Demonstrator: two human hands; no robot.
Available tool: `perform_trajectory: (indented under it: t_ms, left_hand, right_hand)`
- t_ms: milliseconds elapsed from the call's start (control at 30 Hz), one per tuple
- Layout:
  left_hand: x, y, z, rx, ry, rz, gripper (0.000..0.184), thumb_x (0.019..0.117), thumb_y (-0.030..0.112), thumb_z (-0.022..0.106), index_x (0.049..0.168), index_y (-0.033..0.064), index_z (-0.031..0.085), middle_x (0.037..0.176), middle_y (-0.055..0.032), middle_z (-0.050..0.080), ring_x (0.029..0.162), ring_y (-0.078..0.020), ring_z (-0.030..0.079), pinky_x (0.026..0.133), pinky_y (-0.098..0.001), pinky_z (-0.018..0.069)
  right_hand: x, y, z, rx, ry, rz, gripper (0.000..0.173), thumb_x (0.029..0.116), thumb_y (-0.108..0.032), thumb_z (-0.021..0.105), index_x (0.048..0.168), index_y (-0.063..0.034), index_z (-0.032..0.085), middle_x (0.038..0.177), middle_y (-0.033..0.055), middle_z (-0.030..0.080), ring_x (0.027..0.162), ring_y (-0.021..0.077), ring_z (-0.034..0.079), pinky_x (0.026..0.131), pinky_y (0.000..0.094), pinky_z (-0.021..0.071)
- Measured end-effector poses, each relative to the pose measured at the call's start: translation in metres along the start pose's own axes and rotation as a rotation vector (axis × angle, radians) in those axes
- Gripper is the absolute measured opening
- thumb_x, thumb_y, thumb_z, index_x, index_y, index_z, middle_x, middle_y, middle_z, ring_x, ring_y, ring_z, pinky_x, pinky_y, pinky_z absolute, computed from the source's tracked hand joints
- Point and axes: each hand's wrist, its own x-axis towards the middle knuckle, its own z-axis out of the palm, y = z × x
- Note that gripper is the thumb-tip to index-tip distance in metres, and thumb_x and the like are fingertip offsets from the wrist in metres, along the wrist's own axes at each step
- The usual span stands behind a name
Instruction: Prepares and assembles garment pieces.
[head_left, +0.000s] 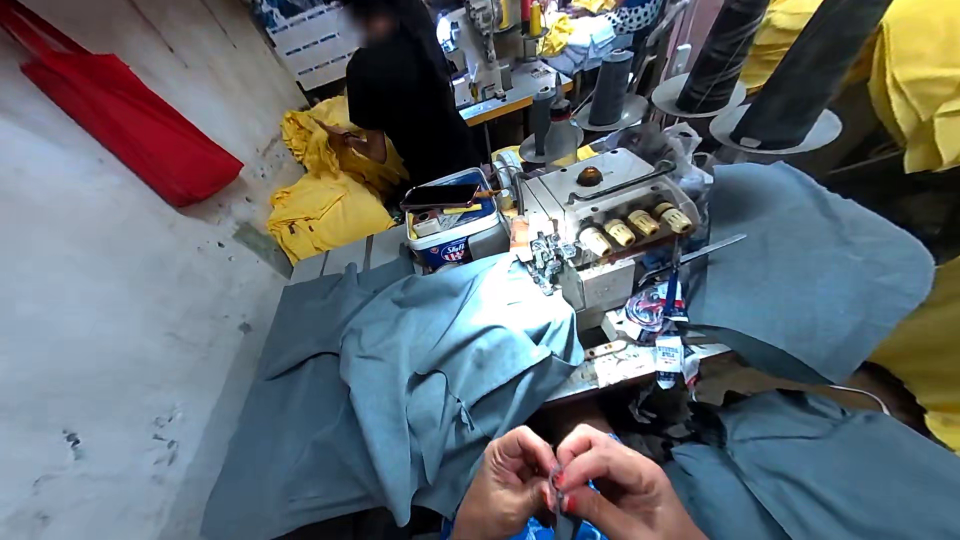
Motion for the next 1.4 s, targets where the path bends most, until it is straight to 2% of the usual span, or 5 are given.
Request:
perform_trajectory:
  t_ms: [633,833,1000,1133,1400]
  left_hand:
    - [0.014,0.000,-0.005,0.451,0.068,0.107,0.018,0.1058,0.035,0.054,0.103,0.0178,0.059,0.113,0.0077,0.061,0.112,0.0010,0.058,0.097,-0.0180,0.0490]
    - [0.037,0.039,-0.021,0.918,0.000,-0.020,0.024,0.1018,0.017,0.060,0.115,-0.0038,0.057,0.083,0.0005,0.068,0.080,0.0025,0.063,0.080,-0.0165,0.0525]
    - [0.018,0.014,-0.009,0.863,0.351,-0.122,0.034,0.1004,0.003,0.045,0.132,-0.0084,0.050,0.109,-0.0026,0.074,0.064,0.0047,0.058,0.055,-0.0146,0.0486]
    - [-0.013,-0.025,0.001,0.680,0.284,0.050,0.056,0.0850,-0.011,0.057,0.140,-0.0003,0.050,0.146,-0.0089,0.057,0.123,-0.0081,0.062,0.098,-0.0252,0.0557]
    - [0.012,0.023,-0.032,1.243,-0.139,0.127,0.022,0.1039,0.015,0.056,0.098,0.0016,0.073,0.090,-0.0131,0.072,0.090,-0.0164,0.068,0.087,-0.0230,0.0521]
  right_hand:
    - [0.008,0.017,-0.010,-0.295,0.035,-0.170,0.018,0.1061,-0.032,0.056,0.101,-0.0157,0.055,0.102,-0.0031,0.059,0.104,0.0007,0.059,0.092,0.0159,0.0490]
    - [0.020,-0.004,-0.033,-0.144,-0.169,0.377,0.019,0.0995,-0.021,0.063,0.101,-0.0024,0.067,0.076,-0.0096,0.064,0.067,-0.0111,0.056,0.063,0.0081,0.0481]
    - [0.025,-0.002,-0.031,-0.110,-0.021,0.476,0.012,0.1009,-0.013,0.059,0.098,-0.0065,0.069,0.081,-0.0117,0.069,0.072,-0.0081,0.064,0.067,0.0114,0.0544]
    - [0.028,0.000,-0.030,0.000,0.080,0.600,0.015,0.1038,-0.011,0.055,0.098,-0.0104,0.068,0.077,-0.0115,0.068,0.068,-0.0041,0.065,0.065,0.0141,0.0557]
    - [0.035,0.005,-0.053,-0.362,-0.310,0.422,0.024,0.1033,-0.016,0.054,0.099,0.0007,0.072,0.082,-0.0008,0.068,0.073,-0.0105,0.055,0.069,0.0068,0.0442]
